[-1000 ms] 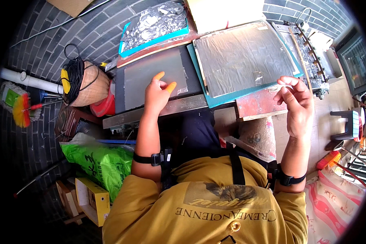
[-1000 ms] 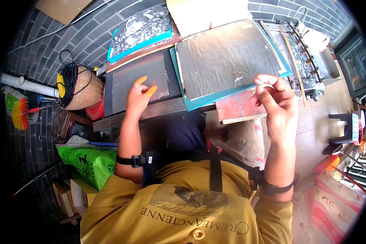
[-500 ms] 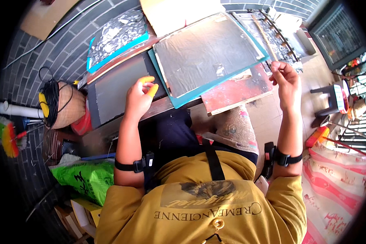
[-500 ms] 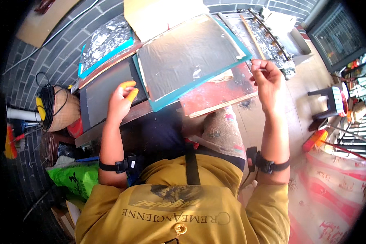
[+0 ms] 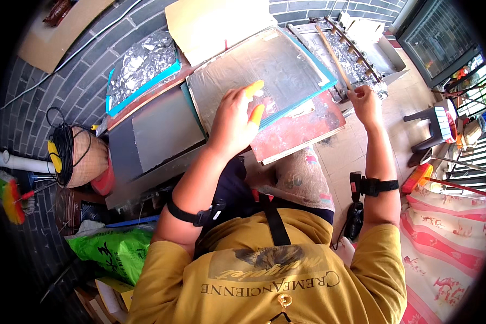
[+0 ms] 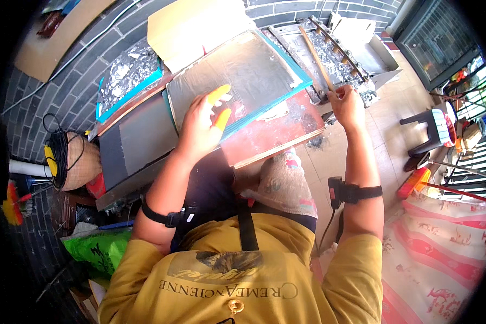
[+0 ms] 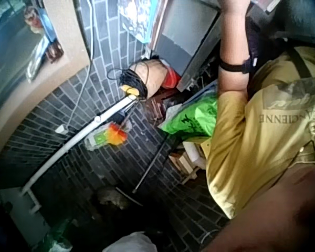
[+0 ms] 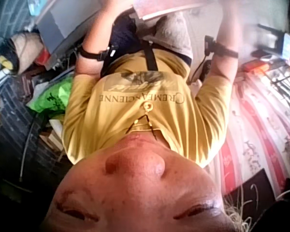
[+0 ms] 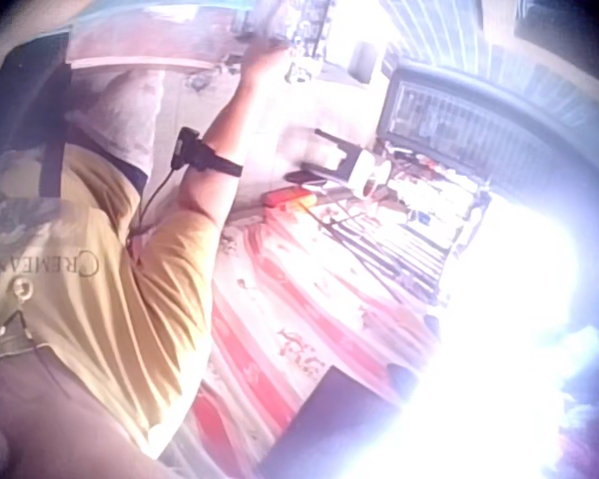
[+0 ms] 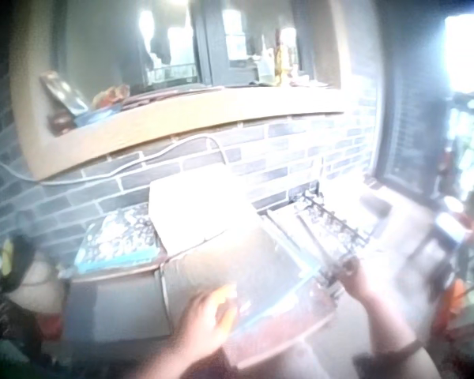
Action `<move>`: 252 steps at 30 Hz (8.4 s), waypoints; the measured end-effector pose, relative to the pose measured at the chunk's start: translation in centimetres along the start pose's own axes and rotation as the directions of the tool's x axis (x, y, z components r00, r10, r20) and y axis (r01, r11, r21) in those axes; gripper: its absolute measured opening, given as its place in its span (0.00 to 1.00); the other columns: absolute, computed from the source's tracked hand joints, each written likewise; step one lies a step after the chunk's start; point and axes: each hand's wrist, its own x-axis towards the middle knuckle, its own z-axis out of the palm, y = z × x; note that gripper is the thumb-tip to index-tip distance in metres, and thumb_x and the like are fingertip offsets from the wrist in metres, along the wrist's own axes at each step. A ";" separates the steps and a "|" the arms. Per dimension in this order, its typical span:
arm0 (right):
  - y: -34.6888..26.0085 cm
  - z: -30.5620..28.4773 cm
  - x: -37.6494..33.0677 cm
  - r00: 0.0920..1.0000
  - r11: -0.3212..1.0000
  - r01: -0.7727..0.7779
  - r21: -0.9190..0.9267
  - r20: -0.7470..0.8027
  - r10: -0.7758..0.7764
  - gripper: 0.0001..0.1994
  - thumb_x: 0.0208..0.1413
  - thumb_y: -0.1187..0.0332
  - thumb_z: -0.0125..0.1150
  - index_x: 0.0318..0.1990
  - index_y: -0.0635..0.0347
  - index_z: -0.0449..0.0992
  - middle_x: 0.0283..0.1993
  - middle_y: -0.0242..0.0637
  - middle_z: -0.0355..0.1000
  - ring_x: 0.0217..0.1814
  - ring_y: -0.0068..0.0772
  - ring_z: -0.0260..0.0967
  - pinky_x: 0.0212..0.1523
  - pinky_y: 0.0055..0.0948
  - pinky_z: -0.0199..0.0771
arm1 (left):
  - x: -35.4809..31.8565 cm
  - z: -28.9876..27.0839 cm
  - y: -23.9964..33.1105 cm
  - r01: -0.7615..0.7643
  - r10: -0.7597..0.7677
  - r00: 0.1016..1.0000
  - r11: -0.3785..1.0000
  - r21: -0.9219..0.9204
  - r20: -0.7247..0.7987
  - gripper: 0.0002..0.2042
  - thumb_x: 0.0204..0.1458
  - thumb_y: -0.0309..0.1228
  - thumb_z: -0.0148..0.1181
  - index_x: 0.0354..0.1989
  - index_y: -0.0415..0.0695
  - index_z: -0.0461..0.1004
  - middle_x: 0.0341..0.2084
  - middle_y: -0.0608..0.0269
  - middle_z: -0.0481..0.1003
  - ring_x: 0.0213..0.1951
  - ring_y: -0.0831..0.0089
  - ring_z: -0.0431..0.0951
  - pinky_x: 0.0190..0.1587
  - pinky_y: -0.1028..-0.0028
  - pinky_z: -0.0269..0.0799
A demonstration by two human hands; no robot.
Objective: The person peels a sheet of aluminum foil from a flat board using a wooden stick to lift the edge and their fingers to pull it away. They then place the peeled foil into a blue tray and repeat the process with another sheet.
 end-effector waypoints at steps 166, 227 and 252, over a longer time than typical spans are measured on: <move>-9.6 -3.2 -9.9 0.878 0.681 -0.253 0.688 0.459 -0.137 0.10 0.54 0.80 0.52 0.44 0.69 0.72 0.26 0.25 0.65 0.27 0.14 0.59 0.27 0.18 0.61 | -0.7 1.5 0.9 0.279 -0.316 0.948 0.886 0.371 0.042 0.33 0.52 0.40 0.57 0.60 0.30 0.54 0.57 0.35 0.60 0.64 0.48 0.54 0.67 0.54 0.43; -7.3 -7.2 -10.7 0.838 0.638 -0.350 0.685 0.534 -0.113 0.09 0.55 0.78 0.53 0.43 0.66 0.74 0.26 0.21 0.63 0.24 0.11 0.55 0.24 0.18 0.59 | 2.6 -3.3 1.5 0.102 -0.110 0.994 0.936 0.338 0.005 0.17 0.48 0.18 0.47 0.48 0.30 0.69 0.56 0.47 0.65 0.54 0.52 0.68 0.59 0.65 0.62; -7.4 -7.4 -10.6 0.851 0.653 -0.307 0.692 0.507 -0.138 0.12 0.57 0.75 0.52 0.48 0.65 0.70 0.22 0.24 0.63 0.16 0.11 0.55 0.16 0.16 0.53 | -1.3 -0.1 3.5 0.104 -0.136 0.985 0.959 0.263 0.105 0.18 0.53 0.28 0.53 0.51 0.32 0.67 0.51 0.45 0.69 0.56 0.53 0.67 0.62 0.61 0.58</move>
